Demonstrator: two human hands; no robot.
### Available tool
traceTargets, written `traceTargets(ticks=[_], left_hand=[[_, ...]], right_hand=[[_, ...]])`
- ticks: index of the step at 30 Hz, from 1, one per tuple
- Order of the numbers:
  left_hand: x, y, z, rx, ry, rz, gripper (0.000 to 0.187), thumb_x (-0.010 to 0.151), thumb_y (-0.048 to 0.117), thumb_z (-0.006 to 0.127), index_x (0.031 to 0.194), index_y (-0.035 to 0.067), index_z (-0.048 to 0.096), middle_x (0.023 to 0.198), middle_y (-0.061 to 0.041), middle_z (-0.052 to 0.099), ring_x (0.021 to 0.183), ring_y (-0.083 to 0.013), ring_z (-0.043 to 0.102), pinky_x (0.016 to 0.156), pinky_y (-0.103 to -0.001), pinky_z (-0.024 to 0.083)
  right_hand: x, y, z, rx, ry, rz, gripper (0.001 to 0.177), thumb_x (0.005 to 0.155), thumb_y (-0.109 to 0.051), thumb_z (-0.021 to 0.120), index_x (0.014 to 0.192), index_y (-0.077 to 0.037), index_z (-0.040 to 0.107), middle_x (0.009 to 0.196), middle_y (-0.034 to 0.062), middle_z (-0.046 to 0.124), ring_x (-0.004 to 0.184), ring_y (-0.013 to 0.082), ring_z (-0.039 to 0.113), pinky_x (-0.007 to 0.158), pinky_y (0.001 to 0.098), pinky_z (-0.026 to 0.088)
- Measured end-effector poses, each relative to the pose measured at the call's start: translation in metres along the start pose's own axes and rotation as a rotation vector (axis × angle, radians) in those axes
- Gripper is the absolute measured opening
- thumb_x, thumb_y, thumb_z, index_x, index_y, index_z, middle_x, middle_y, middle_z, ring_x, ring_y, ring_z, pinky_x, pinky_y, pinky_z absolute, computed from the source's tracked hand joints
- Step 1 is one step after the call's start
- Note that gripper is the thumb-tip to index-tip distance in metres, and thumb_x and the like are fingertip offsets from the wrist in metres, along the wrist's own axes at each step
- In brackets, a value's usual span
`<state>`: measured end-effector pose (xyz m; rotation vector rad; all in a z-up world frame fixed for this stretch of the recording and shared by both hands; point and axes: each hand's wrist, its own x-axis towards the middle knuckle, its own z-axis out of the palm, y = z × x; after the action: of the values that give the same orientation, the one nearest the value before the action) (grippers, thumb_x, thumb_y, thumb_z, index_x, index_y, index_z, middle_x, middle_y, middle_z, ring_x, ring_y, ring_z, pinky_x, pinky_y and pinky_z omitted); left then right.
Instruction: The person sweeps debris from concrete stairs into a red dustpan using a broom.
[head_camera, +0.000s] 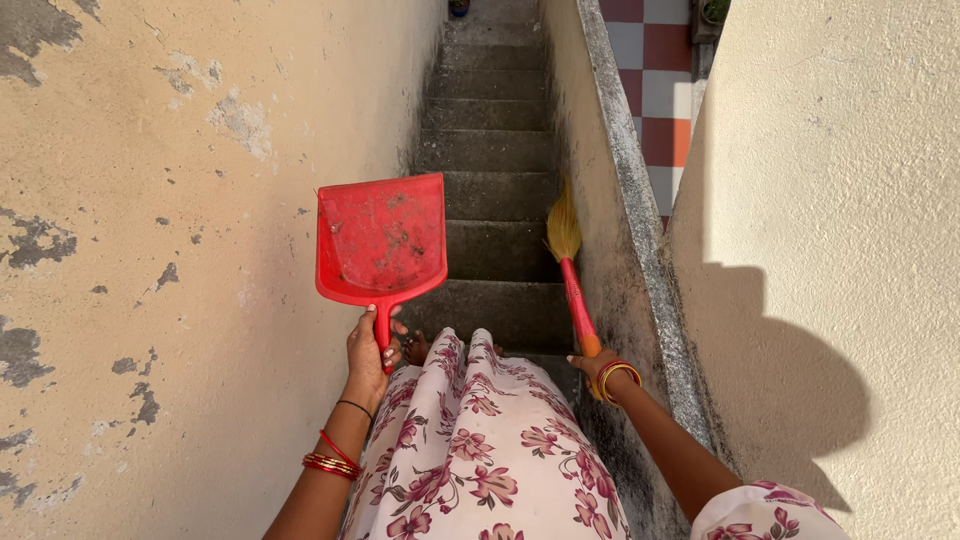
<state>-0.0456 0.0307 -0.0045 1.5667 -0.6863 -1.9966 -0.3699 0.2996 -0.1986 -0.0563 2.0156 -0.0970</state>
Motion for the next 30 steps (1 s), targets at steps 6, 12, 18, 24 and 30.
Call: traceTargets(ticks=[6, 12, 18, 24, 30], left_hand=[[-0.001, -0.005, -0.007, 0.006, 0.021, 0.014, 0.048, 0.103, 0.043, 0.048, 0.114, 0.0, 0.068, 0.075, -0.007, 0.063, 0.043, -0.0067, 0.037, 0.038, -0.023, 0.029], [-0.001, -0.002, -0.008, 0.038, 0.037, 0.026, 0.049, 0.104, 0.043, 0.047, 0.112, 0.0, 0.068, 0.076, -0.007, 0.063, 0.044, -0.0069, 0.038, 0.038, -0.023, 0.029], [0.001, 0.007, -0.001, 0.032, 0.028, 0.044, 0.05, 0.104, 0.043, 0.047, 0.113, -0.001, 0.069, 0.076, -0.007, 0.062, 0.044, -0.0068, 0.038, 0.039, -0.023, 0.03], [0.001, 0.008, 0.006, 0.018, 0.04, 0.041, 0.049, 0.104, 0.043, 0.047, 0.113, 0.0, 0.068, 0.075, -0.006, 0.062, 0.044, -0.0063, 0.037, 0.038, -0.023, 0.029], [0.0, 0.008, 0.007, 0.034, 0.065, 0.036, 0.048, 0.104, 0.042, 0.047, 0.112, 0.0, 0.069, 0.074, -0.007, 0.062, 0.044, -0.0066, 0.037, 0.038, -0.023, 0.03]], right_hand=[[0.017, -0.054, 0.033, 0.096, -0.351, 0.058, 0.011, 0.082, -0.001, 0.073, 0.087, 0.005, 0.064, 0.063, 0.0138, 0.063, 0.047, 0.0241, 0.06, 0.043, 0.0399, 0.05], [0.016, -0.088, 0.056, -0.058, -0.248, -0.145, 0.018, 0.075, -0.003, 0.074, 0.089, 0.008, 0.071, 0.062, 0.0114, 0.065, 0.051, 0.0233, 0.064, 0.045, 0.0377, 0.05], [-0.002, -0.085, 0.076, 0.037, 0.003, -0.121, 0.051, 0.073, -0.005, 0.075, 0.121, 0.002, 0.056, 0.074, 0.0141, 0.07, 0.058, 0.0232, 0.07, 0.048, 0.036, 0.053], [-0.002, -0.084, 0.08, 0.449, -0.171, -0.09, 0.037, 0.074, 0.003, 0.072, 0.107, 0.006, 0.055, 0.066, 0.0132, 0.059, 0.049, 0.0231, 0.056, 0.043, 0.0393, 0.044], [0.008, -0.102, 0.087, 0.703, -0.401, 0.052, 0.009, 0.082, 0.002, 0.062, 0.078, 0.002, 0.054, 0.06, 0.0098, 0.052, 0.046, 0.0214, 0.05, 0.044, 0.0363, 0.045]])
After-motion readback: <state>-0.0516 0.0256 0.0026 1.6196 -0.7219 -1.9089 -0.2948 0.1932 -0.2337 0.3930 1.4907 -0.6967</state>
